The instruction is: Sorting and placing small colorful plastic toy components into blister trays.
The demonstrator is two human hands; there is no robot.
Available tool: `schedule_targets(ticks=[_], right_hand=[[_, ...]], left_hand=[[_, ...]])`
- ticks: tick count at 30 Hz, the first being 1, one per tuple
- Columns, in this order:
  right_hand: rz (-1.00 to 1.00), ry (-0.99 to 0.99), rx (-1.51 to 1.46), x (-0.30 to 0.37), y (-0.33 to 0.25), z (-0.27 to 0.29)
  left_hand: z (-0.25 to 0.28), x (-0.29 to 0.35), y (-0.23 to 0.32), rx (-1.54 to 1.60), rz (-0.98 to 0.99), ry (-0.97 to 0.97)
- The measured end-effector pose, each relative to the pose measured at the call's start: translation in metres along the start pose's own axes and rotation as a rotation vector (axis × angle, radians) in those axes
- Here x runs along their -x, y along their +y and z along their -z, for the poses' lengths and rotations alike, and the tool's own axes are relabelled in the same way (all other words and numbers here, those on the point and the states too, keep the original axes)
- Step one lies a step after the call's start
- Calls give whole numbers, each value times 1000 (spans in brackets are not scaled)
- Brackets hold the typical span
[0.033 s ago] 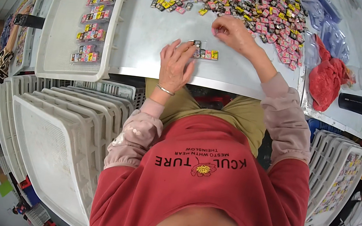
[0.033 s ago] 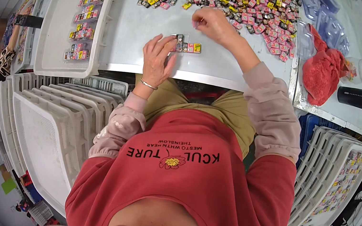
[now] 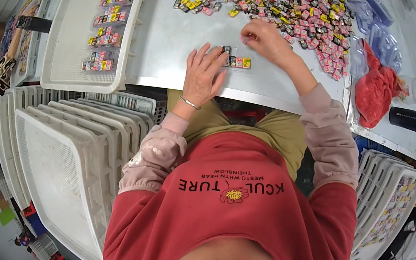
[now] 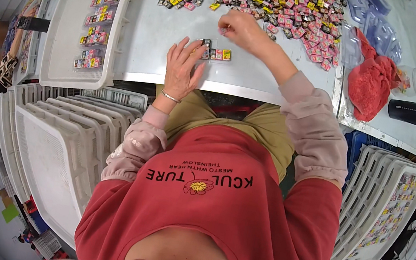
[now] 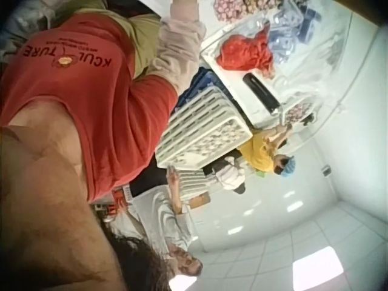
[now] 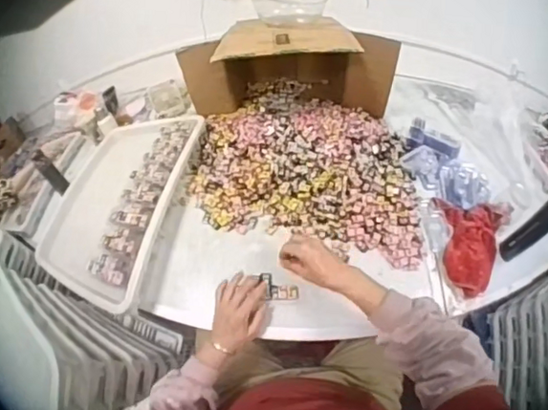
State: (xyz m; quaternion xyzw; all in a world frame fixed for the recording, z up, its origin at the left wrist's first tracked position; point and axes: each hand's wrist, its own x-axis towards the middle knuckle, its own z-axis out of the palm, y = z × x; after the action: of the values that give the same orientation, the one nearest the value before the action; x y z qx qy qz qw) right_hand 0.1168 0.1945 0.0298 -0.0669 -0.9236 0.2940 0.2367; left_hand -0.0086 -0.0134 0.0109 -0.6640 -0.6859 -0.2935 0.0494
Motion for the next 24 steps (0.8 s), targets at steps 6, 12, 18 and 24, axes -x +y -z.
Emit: schedule_targets(ticks=[6, 12, 18, 24], right_hand=[[133, -181, 213, 2, -30, -21], [-46, -18, -49, 26, -25, -36], [-155, 66, 127, 46, -41, -51], [-202, 68, 139, 48, -38, -52]], left_hand=[[-3, 1, -1, 53, -48, -167], [-3, 2, -1, 33, -39, -174], [-2, 1, -1, 41, -34, -161], [-2, 2, -1, 31, -36, -164]])
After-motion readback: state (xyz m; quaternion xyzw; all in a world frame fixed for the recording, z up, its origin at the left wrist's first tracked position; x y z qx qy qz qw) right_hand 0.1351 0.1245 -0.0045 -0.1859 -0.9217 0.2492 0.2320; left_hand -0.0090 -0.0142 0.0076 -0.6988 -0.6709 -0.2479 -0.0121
